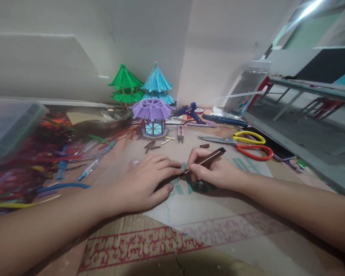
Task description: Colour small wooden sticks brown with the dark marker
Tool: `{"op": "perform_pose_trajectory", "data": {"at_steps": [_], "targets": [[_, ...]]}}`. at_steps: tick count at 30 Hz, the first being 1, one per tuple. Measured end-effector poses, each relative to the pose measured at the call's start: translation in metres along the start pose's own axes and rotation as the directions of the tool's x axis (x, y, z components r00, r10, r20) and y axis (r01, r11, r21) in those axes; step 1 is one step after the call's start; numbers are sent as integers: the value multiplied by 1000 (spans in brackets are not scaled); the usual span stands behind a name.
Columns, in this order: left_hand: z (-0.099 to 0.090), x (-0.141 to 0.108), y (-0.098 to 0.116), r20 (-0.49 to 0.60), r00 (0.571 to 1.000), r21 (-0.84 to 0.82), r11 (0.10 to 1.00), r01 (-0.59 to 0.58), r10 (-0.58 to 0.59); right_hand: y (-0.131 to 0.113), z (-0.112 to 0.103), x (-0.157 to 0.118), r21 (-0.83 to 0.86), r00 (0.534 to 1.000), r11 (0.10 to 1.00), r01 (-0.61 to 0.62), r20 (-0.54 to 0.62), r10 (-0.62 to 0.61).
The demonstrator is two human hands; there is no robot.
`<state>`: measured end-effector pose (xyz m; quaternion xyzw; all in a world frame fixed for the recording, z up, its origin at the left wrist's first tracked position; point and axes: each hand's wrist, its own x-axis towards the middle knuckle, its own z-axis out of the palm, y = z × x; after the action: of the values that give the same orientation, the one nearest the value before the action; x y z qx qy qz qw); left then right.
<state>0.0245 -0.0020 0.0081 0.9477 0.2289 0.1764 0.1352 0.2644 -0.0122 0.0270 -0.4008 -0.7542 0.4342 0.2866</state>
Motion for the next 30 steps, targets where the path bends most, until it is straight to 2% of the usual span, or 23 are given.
{"op": "perform_pose_trajectory", "data": {"at_steps": [5,11,17,23,30], "targets": [[1,0,-1,-7,1000,17,1000,-6,6,1,1,1,-33,999,999,22,-33,-23],[-1,0,0,18,1000,19,1000,6,-6,-1,0,-1,-18,999,999,29,45,-28],[-1,-1,-1,10,1000,21,1000,4,-4,1,0,0,-13,1000,1000,27,-9,-28],[1,-1,-2,13,1000,13,1000,9,-9,1,-1,-1,2,999,1000,24,45,-24],[1,-2,-2,-1,1000,4,1000,13,-13,0,1,-1,-16,999,1000,27,-22,-27]]}}
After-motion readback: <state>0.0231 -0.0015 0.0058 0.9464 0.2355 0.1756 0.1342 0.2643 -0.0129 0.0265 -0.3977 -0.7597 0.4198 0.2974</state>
